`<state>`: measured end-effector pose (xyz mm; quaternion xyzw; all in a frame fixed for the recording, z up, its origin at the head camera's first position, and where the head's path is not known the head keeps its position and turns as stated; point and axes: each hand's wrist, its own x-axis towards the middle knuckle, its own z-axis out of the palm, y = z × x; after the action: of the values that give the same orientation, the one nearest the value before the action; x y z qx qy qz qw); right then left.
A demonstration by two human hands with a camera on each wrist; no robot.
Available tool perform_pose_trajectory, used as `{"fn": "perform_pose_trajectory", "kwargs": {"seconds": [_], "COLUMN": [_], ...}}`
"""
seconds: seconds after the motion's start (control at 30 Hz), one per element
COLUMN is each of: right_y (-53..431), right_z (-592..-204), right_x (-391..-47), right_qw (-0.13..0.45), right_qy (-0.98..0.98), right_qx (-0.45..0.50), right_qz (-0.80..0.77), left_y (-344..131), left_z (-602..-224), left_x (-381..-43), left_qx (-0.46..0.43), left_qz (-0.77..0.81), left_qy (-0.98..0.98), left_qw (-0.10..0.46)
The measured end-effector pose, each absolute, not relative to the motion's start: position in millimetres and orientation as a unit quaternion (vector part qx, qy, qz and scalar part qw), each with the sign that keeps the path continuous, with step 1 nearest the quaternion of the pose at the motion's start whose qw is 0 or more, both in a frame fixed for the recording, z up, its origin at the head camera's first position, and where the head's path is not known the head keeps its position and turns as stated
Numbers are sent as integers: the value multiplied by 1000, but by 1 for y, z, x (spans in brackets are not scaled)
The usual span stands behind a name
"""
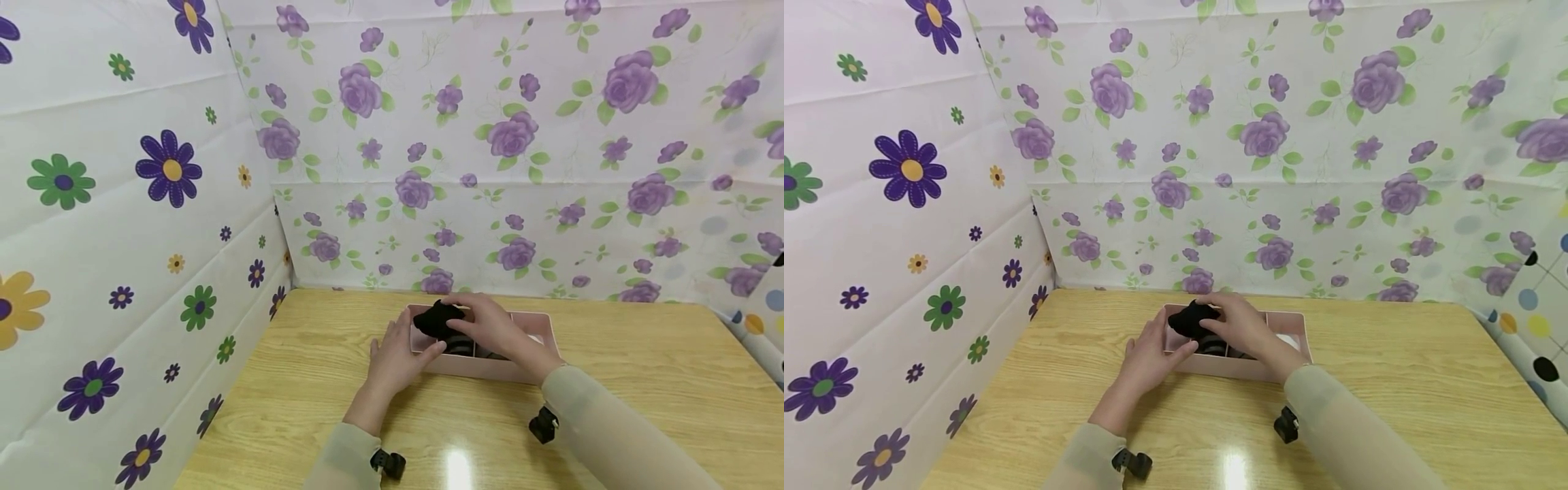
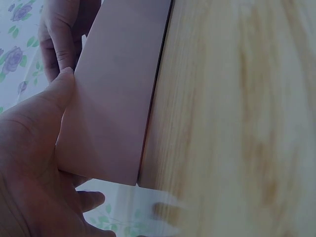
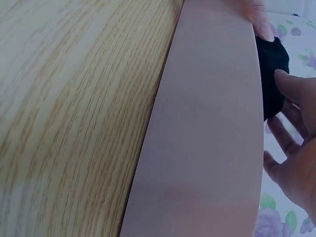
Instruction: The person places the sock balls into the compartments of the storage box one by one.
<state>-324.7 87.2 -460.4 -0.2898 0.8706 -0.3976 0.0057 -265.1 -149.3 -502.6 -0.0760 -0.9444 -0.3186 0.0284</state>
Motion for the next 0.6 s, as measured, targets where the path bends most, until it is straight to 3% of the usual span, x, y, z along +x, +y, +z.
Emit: {"fn": "perform_pose_trajectory", "kwargs": {"seconds": [0.33,0.6], "right_y": [80,86], "right_z": [-464,-464], "right_x": [-324,-322], "right_qw": [-66,-48], "right_qy": [865,886], "right_qx": [-326,-281], "right_qz": [-376,-366], "left_y": [-149,-148], "left_z": [-505,-504], "left_x": [-267,-267], "left_qx": [-73,-67], "left_qz": [-313,-311], "left_qy": [-946,-948], "left_qw": [34,33]}}
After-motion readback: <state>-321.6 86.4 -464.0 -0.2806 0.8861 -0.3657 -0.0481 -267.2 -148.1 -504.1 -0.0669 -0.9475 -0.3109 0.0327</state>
